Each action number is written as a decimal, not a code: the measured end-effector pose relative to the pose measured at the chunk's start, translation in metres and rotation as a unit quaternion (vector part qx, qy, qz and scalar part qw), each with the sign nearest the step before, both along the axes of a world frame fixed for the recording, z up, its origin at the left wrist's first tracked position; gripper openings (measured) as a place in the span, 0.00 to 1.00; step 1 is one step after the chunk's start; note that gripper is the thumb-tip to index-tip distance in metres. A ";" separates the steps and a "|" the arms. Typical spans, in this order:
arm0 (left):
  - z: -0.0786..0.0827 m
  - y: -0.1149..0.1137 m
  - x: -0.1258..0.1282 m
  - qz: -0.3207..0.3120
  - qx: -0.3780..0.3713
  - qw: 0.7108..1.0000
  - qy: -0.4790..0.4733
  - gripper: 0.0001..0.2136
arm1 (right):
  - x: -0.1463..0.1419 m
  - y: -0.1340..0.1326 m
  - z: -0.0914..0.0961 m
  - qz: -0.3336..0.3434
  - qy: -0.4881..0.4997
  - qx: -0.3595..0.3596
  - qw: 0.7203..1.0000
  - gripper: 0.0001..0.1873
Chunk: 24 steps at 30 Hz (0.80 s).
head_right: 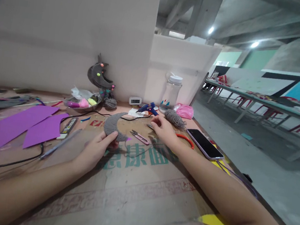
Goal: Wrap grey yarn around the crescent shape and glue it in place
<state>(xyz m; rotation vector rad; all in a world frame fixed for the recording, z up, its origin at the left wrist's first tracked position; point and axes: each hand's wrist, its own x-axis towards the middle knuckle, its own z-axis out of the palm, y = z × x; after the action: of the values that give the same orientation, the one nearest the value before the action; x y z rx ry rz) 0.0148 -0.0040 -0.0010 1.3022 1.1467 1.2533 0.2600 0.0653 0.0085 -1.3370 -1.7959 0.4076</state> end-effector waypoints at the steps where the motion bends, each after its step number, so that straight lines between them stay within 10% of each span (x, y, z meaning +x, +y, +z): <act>1: 0.000 0.000 0.000 -0.002 -0.005 1.000 -0.005 0.18 | 0.005 0.006 0.001 -0.009 -0.012 0.001 1.000 0.10; 9: -0.001 0.003 0.000 -0.014 -0.018 1.000 -0.014 0.17 | 0.029 0.052 0.000 -0.039 -0.092 -0.043 0.994 0.14; 24: -0.003 0.005 -0.002 -0.007 -0.039 0.999 0.028 0.14 | -0.011 0.110 0.015 -0.093 -0.129 -0.086 0.984 0.17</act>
<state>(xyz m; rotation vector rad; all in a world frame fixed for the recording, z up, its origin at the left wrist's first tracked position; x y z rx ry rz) 0.0127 0.0010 -0.0045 1.2916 1.2129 1.1572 0.2489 0.1755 0.0237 -1.7301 -1.8536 0.3037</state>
